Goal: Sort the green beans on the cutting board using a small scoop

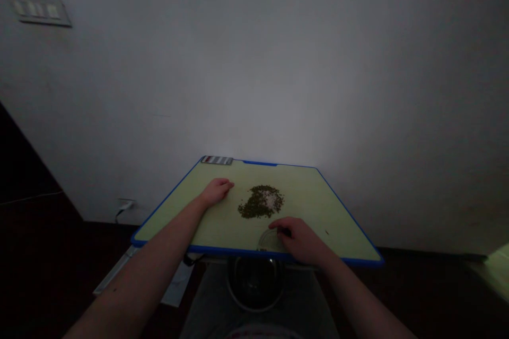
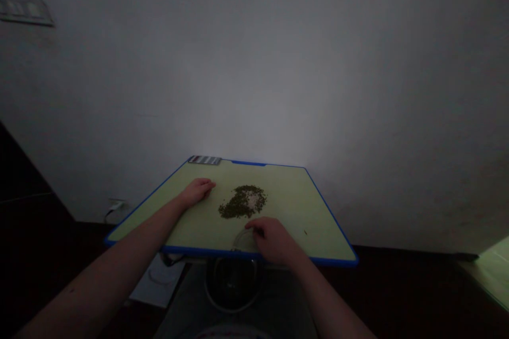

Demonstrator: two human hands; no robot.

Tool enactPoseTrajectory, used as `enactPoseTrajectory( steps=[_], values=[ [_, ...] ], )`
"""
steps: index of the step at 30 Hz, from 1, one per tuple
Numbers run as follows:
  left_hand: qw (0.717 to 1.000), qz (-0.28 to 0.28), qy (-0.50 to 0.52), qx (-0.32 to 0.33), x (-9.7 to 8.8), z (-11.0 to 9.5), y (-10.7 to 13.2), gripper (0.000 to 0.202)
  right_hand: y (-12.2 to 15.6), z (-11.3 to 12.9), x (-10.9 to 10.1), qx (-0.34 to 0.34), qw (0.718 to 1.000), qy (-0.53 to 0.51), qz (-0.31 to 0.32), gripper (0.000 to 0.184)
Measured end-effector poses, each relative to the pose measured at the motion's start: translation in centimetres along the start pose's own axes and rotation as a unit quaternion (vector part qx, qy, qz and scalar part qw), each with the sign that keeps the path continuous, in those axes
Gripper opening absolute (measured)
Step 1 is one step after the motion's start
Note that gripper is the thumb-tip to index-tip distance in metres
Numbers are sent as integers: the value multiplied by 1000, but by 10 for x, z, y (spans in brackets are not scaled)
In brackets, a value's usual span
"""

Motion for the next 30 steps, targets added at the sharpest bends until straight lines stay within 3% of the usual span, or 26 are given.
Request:
enactPoseTrajectory(
  steps=[15, 21, 30],
  values=[
    [1000, -1, -3, -10, -2, -3, 2, 37, 12, -1, 3, 9, 1000, -29, 1, 33],
    [1000, 0, 1, -12, 0, 1, 0, 37, 1, 3, 2, -2, 999, -18, -31, 32],
    [1000, 7, 5, -11, -1, 1, 0, 37, -5, 6, 14, -24, 1000, -15, -1, 33]
  ],
)
Point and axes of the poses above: each hand's wrist, its own y-axis away from the middle knuckle, its own x-axis out of the palm, z = x × y, the point moved 5 cm from there along -y, towards the middle knuckle, and after that the axes turned 12 degrees about -y, right-handed, at the moved point
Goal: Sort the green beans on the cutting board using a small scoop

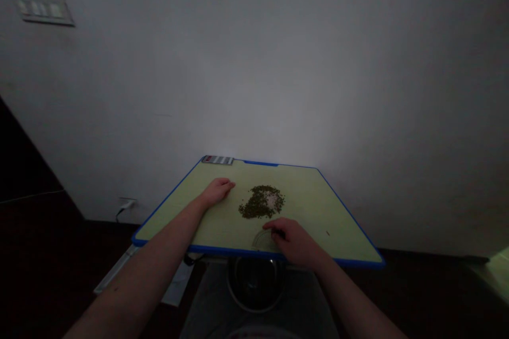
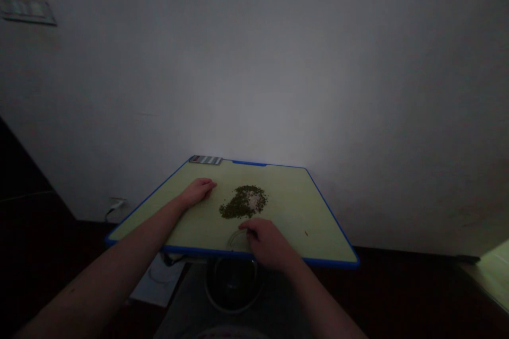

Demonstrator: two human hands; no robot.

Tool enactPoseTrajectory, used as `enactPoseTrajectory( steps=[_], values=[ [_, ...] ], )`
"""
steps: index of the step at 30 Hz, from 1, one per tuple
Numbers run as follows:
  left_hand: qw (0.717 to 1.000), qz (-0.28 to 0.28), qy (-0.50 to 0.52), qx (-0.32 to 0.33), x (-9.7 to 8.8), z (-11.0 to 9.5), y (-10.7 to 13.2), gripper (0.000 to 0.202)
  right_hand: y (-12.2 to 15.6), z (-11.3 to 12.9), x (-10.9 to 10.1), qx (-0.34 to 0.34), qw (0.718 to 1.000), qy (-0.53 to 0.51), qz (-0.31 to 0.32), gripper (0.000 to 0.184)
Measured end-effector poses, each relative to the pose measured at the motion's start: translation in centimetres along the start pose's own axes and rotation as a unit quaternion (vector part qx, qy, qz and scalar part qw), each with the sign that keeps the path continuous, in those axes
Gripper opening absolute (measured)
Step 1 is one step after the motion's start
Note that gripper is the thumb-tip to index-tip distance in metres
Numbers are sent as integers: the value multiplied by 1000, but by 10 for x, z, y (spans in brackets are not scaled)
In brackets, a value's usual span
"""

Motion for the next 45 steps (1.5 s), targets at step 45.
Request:
enactPoseTrajectory(
  steps=[45],
  values=[
    [1000, -9, 0, -4, 0, -1, 1, 38, 28, -74, -75, 142, 954, 39, -263, 25]
  ],
)
Point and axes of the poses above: each hand's wrist, its own y-axis away from the middle knuckle, its own x-axis out of the palm, z = x × y, the point moved 5 cm from there along -y, towards the middle knuckle, and after that the axes turned 12 degrees about -y, right-handed, at the moved point
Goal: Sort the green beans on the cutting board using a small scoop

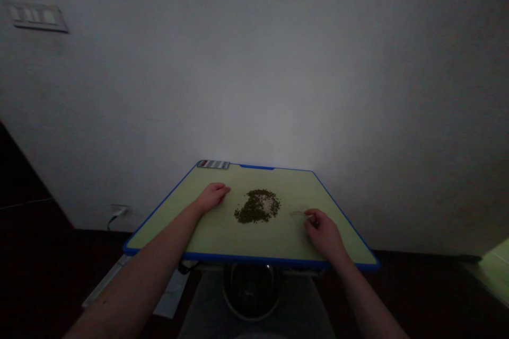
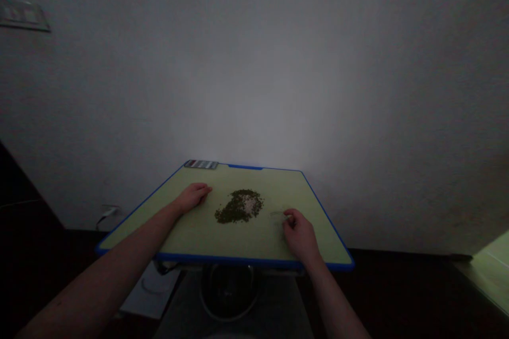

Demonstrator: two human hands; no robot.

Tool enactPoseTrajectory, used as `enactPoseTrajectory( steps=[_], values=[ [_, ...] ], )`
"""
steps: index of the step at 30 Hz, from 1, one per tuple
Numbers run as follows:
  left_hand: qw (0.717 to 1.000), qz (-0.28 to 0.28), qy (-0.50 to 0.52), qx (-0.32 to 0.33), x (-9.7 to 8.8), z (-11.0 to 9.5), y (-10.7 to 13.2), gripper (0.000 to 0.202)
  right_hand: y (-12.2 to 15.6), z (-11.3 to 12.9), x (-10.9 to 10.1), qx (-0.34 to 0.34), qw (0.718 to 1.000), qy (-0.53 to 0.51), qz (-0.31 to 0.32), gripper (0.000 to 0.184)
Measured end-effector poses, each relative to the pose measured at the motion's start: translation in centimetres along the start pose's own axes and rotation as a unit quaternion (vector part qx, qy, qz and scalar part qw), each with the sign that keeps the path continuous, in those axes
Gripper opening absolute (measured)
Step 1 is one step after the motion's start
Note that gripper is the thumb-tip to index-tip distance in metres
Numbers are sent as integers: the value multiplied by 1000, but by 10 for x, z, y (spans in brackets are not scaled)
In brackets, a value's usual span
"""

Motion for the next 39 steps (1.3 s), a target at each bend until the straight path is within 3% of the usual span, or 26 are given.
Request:
enactPoseTrajectory(
  steps=[7, 11, 21, 30, 39],
  values=[
    [999, -6, -28, 12, -1, -5, 0, 38, 8, 24, 27, -35, 997, -36, 64, 22],
    [1000, -4, -21, 3, 0, -7, 1, 37, 11, 36, 37, -47, 996, -21, 67, 22],
    [1000, 0, -9, 7, 2, -2, -2, 38, 6, 26, 26, -12, 999, 1, 37, 22],
    [1000, 1, -9, 9, 2, -2, -1, 39, 7, 38, 35, -28, 998, -3, 50, 21],
    [1000, 5, 0, 8, 3, 0, -2, 40, 0, 10, 12, -2, 999, 26, 21, 21]
  ],
)
Point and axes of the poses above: each hand's wrist, its own y-axis away from the middle knuckle, its own x-axis out of the palm, z = x × y, the point moved 5 cm from there along -y, towards the middle knuckle, and after that the axes turned 12 degrees about -y, right-handed, at the moved point
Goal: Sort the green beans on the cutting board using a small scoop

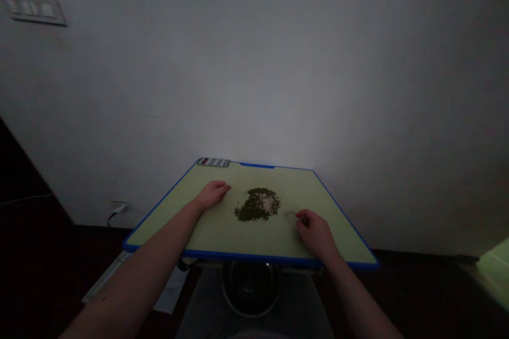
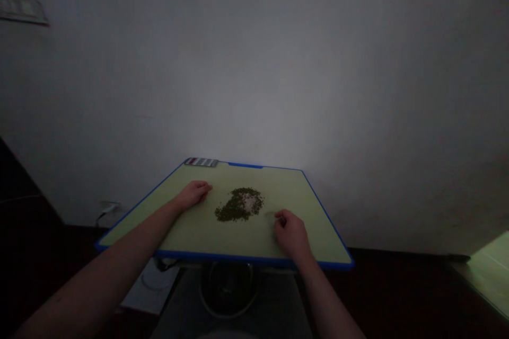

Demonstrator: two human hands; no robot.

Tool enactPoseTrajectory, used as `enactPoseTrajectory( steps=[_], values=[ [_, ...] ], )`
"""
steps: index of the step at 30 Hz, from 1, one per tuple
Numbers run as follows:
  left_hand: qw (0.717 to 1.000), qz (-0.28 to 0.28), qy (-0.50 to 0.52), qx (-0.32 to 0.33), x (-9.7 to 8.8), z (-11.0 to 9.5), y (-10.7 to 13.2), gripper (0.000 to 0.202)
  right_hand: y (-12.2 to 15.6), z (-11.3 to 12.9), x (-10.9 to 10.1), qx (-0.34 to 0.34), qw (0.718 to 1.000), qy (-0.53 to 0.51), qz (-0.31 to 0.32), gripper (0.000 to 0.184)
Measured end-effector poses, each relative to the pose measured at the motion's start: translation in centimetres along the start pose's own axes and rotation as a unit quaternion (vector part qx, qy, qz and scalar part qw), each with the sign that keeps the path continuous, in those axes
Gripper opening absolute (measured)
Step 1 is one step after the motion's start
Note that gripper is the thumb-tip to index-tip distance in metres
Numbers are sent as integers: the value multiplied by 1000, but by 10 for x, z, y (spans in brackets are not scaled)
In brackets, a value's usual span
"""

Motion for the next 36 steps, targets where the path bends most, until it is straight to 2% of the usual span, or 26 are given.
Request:
enactPoseTrajectory(
  steps=[7, 14, 17, 25, 29, 36],
  values=[
    [1000, -7, -5, 4, 1, 7, -3, 41, -8, -19, -16, 16, 999, -19, -35, 24],
    [1000, -4, -2, 3, 0, 3, -2, 41, -7, 2, 6, -8, 1000, -14, -4, 22],
    [1000, -7, -4, -5, -1, 2, -1, 41, -9, 5, 8, -10, 1000, -2, -1, 22],
    [1000, -7, 0, -1, -2, -1, 1, 39, -24, -18, -16, 11, 998, 47, -33, 20],
    [1000, -11, -16, -10, -1, 2, 0, 40, -30, -24, -21, 5, 998, 46, -44, 23],
    [1000, -5, -4, -1, 0, 4, -1, 40, -30, -3, -2, -58, 998, 8, 28, 32]
  ],
)
Point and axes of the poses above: each hand's wrist, its own y-axis away from the middle knuckle, its own x-axis out of the palm, z = x × y, the point moved 5 cm from there along -y, towards the middle knuckle, and after that the axes turned 12 degrees about -y, right-handed, at the moved point
